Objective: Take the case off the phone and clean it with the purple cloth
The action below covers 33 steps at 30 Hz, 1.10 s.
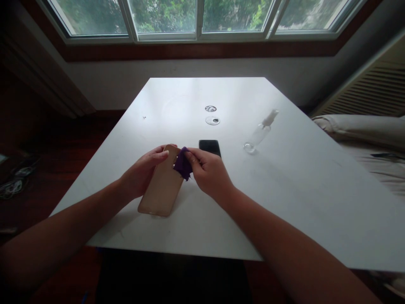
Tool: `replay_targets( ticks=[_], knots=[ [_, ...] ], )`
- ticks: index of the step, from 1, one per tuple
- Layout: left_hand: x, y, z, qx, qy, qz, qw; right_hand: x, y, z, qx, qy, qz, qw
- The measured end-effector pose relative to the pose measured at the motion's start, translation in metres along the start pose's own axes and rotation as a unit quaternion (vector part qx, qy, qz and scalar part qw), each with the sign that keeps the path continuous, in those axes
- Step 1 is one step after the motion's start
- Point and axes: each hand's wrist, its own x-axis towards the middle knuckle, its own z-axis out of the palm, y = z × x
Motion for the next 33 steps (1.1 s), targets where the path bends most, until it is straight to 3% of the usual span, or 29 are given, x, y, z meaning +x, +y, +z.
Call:
replay_targets(
  ticks=[14,26,33],
  knots=[
    [0.003,0.003,-0.002,-0.048,0.034,-0.021,0.998,0.000,0.004,0.002,0.016,-0.019,0.003,1.000],
    [-0.003,0.009,0.004,-0.013,0.001,-0.052,0.999,-0.003,0.002,0.002,0.017,-0.030,0.027,0.999],
    [-0.004,0.011,0.003,-0.012,0.009,-0.069,0.997,-0.004,0.002,0.003,0.039,-0.055,0.037,0.997]
  ],
)
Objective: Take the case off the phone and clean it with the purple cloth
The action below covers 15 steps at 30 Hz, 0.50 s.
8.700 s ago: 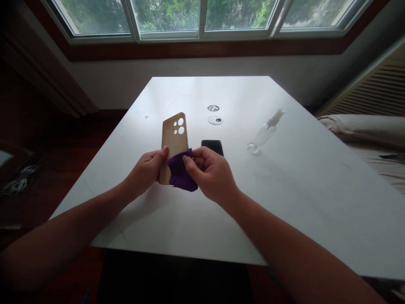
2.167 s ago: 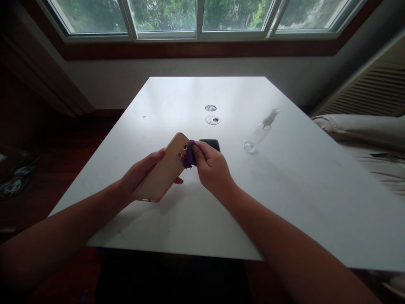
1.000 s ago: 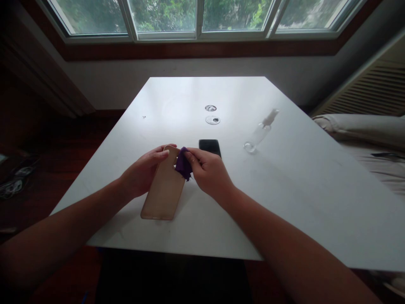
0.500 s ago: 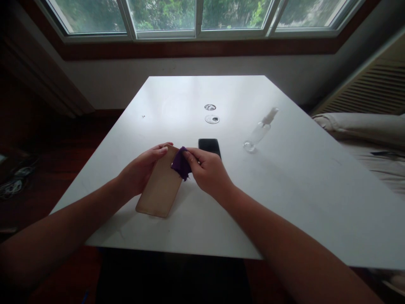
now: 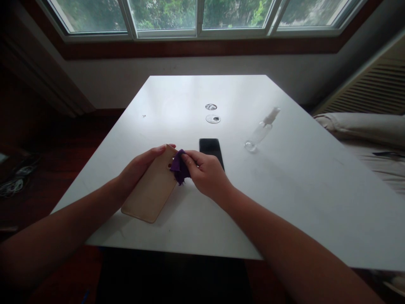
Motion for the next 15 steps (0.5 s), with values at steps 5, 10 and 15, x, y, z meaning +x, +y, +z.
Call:
replay_targets(
  ticks=[5,10,15],
  knots=[
    [0.0011,-0.0021,0.0002,0.001,0.002,0.011,1.000,0.0007,0.0007,-0.0007,0.003,-0.004,0.003,1.000],
    [0.0041,-0.0037,-0.0040,0.011,-0.027,-0.003,1.000,0.0004,0.0007,-0.0004,0.024,-0.006,0.005,1.000],
    [0.0040,-0.0030,-0.0033,0.009,-0.035,0.001,0.999,-0.0005,0.0019,0.0012,0.060,-0.005,0.029,0.998]
  ],
)
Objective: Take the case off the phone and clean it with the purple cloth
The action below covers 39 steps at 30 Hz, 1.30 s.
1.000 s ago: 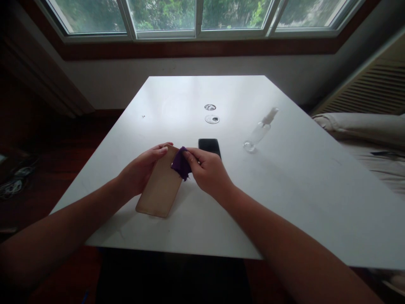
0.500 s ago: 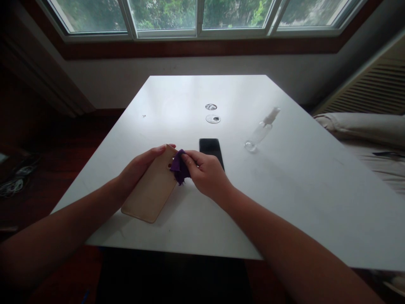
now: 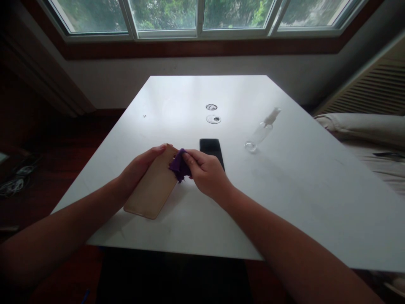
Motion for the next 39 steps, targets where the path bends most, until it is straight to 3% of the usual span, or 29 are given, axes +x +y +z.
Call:
replay_targets(
  ticks=[9,15,20,24,29,33,39],
  knots=[
    [-0.002,0.000,0.004,0.002,0.014,0.017,1.000,0.007,0.008,0.003,0.139,-0.006,0.063,0.988],
    [-0.004,0.000,0.005,-0.040,0.065,0.026,0.997,0.011,0.009,0.001,0.180,-0.012,0.084,0.980],
    [-0.003,0.004,0.004,-0.112,0.059,0.017,0.992,0.013,0.010,-0.002,0.180,0.045,0.049,0.981],
    [0.000,0.005,0.001,-0.139,0.036,0.015,0.990,0.011,0.007,-0.003,0.129,0.092,-0.018,0.987],
    [0.001,0.005,0.002,-0.154,0.019,0.021,0.988,0.005,0.000,-0.001,0.085,0.063,-0.076,0.991],
    [0.003,0.005,0.004,-0.161,0.041,0.029,0.986,0.005,-0.004,-0.002,0.000,0.088,-0.160,0.983],
    [0.010,0.002,0.003,-0.161,0.112,0.059,0.979,0.004,-0.007,-0.005,-0.077,0.074,-0.197,0.975]
  ],
)
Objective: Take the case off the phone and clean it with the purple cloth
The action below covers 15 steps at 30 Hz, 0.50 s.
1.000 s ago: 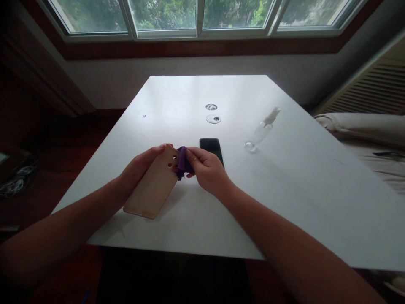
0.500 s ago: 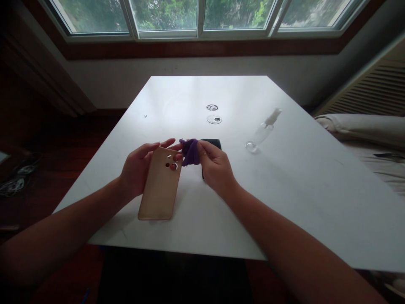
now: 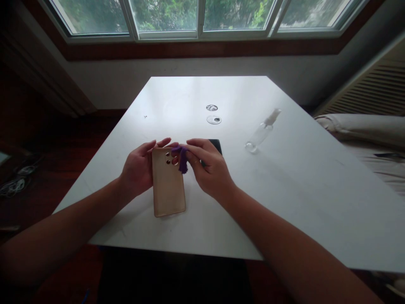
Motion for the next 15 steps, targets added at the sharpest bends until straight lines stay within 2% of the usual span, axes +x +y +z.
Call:
replay_targets(
  ticks=[4,8,12,15],
  knots=[
    [0.003,-0.004,-0.005,0.033,0.027,0.080,0.996,-0.002,-0.001,0.003,-0.027,-0.028,-0.001,0.999],
    [0.004,-0.007,-0.009,0.046,0.006,0.153,0.987,-0.005,0.002,0.007,0.022,-0.092,0.088,0.992],
    [0.003,-0.009,-0.010,0.056,-0.013,0.187,0.981,-0.009,0.008,0.011,0.041,-0.146,0.171,0.974],
    [0.004,-0.009,-0.010,0.072,-0.024,0.193,0.978,-0.011,0.011,0.012,0.045,-0.143,0.188,0.971]
  ],
)
